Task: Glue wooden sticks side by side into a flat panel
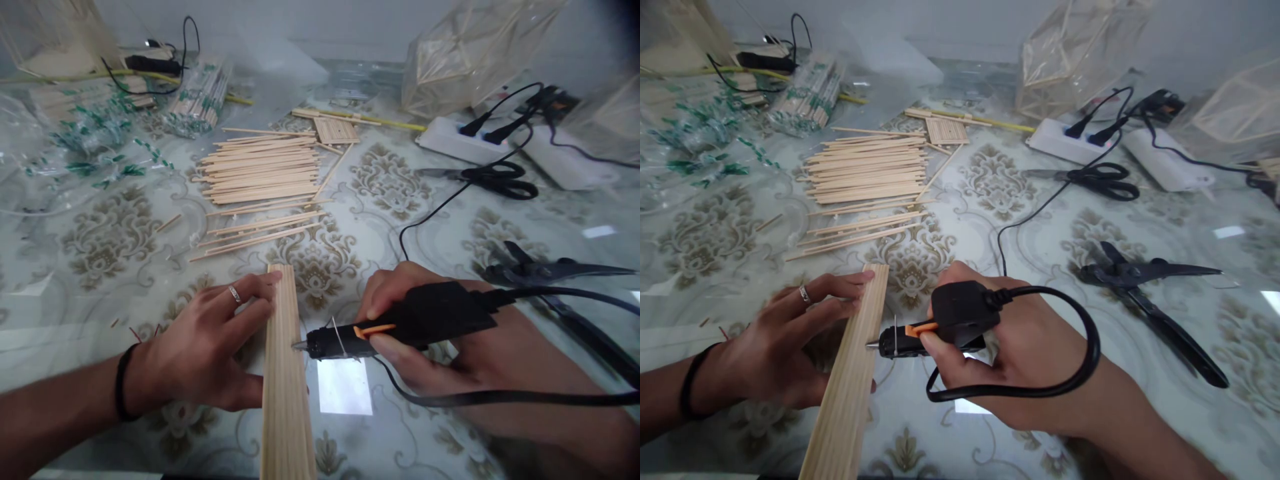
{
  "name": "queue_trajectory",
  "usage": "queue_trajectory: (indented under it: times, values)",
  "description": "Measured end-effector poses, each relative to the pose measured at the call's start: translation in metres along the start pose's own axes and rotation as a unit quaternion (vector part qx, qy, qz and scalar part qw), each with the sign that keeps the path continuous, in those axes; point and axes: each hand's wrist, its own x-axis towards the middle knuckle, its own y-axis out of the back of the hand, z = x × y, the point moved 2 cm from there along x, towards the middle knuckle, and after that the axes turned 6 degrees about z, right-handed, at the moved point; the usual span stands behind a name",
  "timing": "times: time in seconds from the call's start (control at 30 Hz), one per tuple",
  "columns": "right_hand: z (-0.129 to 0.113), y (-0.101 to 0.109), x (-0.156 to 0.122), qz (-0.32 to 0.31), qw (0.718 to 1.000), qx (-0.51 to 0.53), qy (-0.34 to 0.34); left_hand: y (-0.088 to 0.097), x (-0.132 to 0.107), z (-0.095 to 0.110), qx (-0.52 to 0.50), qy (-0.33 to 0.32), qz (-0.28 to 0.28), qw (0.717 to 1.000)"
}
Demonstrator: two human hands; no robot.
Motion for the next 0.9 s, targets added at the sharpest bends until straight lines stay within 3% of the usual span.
queue_trajectory:
  times: [0.7,0.9]
  values:
    - [0.007,0.015,0.005,-0.095,0.993,0.033,-0.057,-0.001,-0.001,-0.002,-0.014,0.018,-0.007,1.0]
    - [0.002,0.014,0.008,-0.069,0.995,0.047,-0.049,-0.002,-0.002,-0.002,-0.029,0.02,-0.002,0.999]
